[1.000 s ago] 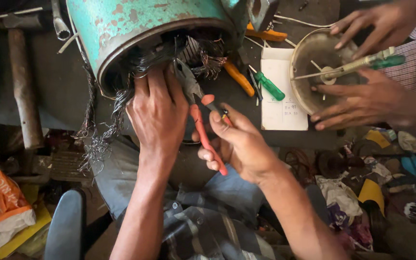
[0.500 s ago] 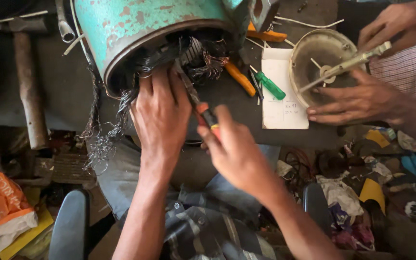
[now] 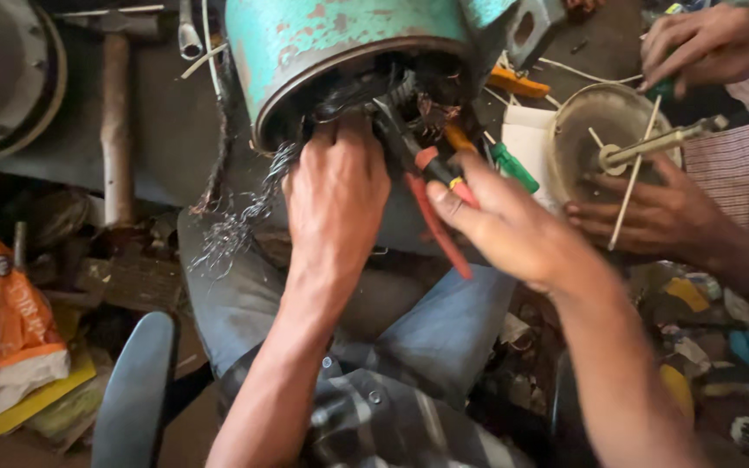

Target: The person uses pliers to cut and pull copper wires from the stator of a teal-colored electric motor. They repeatedly grip and extract wire bundles from the motor's interior while seated at a cluttered workbench.

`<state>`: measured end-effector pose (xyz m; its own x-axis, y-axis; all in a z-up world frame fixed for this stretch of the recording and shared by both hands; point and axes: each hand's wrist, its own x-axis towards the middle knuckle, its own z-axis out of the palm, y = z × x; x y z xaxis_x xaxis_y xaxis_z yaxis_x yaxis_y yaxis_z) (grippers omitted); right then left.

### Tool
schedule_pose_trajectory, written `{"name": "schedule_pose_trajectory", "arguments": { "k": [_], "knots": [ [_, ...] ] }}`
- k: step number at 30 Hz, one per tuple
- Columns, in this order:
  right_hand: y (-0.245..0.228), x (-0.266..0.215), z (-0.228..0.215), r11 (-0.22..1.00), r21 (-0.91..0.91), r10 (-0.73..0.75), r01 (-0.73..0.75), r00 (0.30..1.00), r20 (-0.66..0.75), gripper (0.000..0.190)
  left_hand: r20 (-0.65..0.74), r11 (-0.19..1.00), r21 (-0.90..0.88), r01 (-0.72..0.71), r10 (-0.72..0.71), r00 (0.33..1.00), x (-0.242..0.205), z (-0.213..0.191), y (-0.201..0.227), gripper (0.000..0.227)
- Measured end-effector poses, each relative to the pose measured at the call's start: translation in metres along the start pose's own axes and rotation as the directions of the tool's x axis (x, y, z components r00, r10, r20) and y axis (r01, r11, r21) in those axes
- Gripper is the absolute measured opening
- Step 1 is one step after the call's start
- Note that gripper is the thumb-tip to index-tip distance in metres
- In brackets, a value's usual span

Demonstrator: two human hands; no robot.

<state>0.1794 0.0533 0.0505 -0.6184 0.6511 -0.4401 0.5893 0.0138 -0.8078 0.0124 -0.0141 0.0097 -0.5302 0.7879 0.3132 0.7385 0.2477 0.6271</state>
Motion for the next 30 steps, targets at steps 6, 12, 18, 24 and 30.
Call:
{"name": "schedule_pose_trajectory", "arguments": {
  "k": [6, 12, 18, 24, 30],
  "knots": [
    [-0.029, 0.003, -0.029, 0.994, -0.105, 0.055, -0.04, 0.988, 0.143, 0.036, -0.154, 0.995, -0.035, -0.095, 0.089, 0.984, -0.002, 0.013, -0.007, 0.019],
    [-0.035, 0.007, -0.032, 0.993, -0.112, 0.047, -0.028, 0.984, 0.173, 0.035, -0.176, 0.993, -0.03, -0.116, 0.109, 0.978, -0.002, 0.015, -0.01, 0.019],
    [-0.029, 0.011, -0.009, 0.963, 0.082, 0.253, -0.257, 0.966, 0.059, 0.038, -0.171, 0.987, -0.061, -0.149, 0.137, 0.976, -0.004, 0.011, -0.011, 0.02],
    [-0.009, -0.01, 0.042, 0.725, -0.598, -0.557, 0.342, 0.802, -0.217, 0.039, -0.067, 0.995, -0.088, -0.041, 0.035, 0.997, -0.002, 0.005, -0.006, 0.021],
    [0.014, -0.008, 0.053, 0.751, -0.592, -0.538, 0.294, 0.792, -0.29, 0.045, -0.01, 0.99, -0.141, -0.013, 0.012, 1.0, -0.003, -0.005, 0.001, 0.02]
  ]
}}
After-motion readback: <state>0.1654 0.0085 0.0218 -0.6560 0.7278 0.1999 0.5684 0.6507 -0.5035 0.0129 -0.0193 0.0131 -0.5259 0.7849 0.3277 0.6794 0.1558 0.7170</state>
